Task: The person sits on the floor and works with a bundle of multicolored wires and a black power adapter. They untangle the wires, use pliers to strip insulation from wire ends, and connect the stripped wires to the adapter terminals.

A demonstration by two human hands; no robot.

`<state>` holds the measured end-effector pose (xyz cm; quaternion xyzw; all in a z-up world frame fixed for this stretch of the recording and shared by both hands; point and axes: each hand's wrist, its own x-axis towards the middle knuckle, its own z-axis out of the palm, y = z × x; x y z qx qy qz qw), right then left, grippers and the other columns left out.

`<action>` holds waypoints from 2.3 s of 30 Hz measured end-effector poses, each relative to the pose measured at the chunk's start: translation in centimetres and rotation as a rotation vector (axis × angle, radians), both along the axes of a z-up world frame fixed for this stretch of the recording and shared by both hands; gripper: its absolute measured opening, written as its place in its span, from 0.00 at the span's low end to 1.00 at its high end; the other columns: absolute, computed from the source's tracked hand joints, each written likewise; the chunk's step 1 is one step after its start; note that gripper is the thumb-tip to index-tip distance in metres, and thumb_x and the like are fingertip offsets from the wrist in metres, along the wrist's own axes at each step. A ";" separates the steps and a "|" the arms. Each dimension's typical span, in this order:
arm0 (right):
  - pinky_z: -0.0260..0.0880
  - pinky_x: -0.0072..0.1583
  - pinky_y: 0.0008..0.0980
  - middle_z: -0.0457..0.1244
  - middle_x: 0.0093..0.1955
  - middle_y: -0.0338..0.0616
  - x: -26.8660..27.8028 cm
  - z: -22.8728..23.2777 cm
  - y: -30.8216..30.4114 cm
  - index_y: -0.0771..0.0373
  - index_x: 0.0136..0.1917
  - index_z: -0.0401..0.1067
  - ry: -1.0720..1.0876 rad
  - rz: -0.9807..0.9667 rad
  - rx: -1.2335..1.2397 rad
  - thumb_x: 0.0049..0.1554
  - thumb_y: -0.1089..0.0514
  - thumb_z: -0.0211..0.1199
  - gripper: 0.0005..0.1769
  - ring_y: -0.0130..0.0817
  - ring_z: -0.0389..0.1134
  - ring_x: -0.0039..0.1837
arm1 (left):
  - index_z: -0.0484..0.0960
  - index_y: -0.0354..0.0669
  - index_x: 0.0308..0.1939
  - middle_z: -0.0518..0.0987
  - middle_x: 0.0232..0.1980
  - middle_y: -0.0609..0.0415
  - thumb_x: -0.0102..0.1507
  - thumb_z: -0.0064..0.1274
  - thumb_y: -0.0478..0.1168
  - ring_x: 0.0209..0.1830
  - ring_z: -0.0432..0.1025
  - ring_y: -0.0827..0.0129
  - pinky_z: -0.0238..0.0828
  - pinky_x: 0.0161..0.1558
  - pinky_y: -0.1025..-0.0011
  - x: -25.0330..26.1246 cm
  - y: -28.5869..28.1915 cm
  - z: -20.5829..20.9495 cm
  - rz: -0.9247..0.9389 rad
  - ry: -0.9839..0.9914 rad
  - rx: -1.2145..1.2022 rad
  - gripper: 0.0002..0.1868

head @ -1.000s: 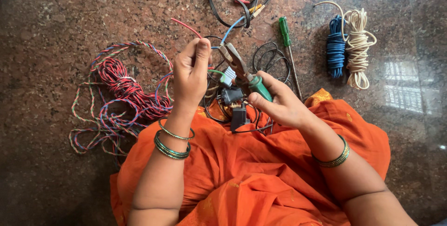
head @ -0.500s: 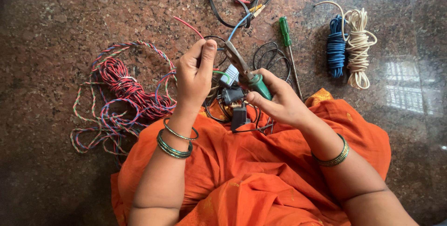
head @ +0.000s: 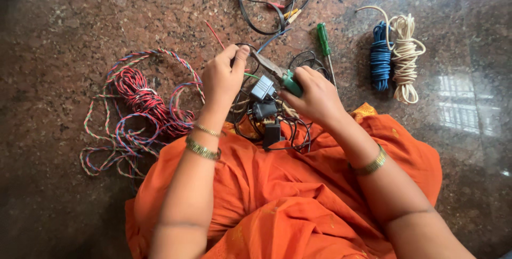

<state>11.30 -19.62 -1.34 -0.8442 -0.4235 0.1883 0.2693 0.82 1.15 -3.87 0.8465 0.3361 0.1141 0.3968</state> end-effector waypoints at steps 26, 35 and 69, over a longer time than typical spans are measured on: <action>0.63 0.55 0.44 0.61 0.52 0.49 1.9 -8.9 1.5 0.59 0.57 0.65 -0.312 0.054 -0.233 0.46 0.44 0.76 0.33 0.48 0.63 0.57 | 0.70 0.45 0.48 0.80 0.32 0.43 0.75 0.42 0.52 0.35 0.76 0.41 0.66 0.31 0.49 -1.3 2.0 -13.6 -0.012 0.077 0.084 0.14; 0.65 0.52 0.47 0.63 0.51 0.47 -1.1 -8.1 3.0 0.57 0.49 0.71 -0.320 0.194 0.103 0.50 0.59 0.67 0.13 0.48 0.65 0.55 | 0.76 0.42 0.50 0.74 0.51 0.45 0.73 0.55 0.45 0.56 0.68 0.49 0.59 0.59 0.54 2.0 -1.8 -1.2 -0.233 -0.213 0.458 0.11; 0.64 0.50 0.34 0.60 0.51 0.40 -21.9 -12.1 4.5 0.60 0.55 0.67 -0.522 0.811 0.518 0.56 0.50 0.56 0.17 0.34 0.62 0.55 | 0.82 0.54 0.28 0.74 0.62 0.58 0.54 0.70 0.57 0.78 0.58 0.52 0.35 0.82 0.40 -5.0 -28.8 9.6 -1.170 -0.268 -0.523 0.17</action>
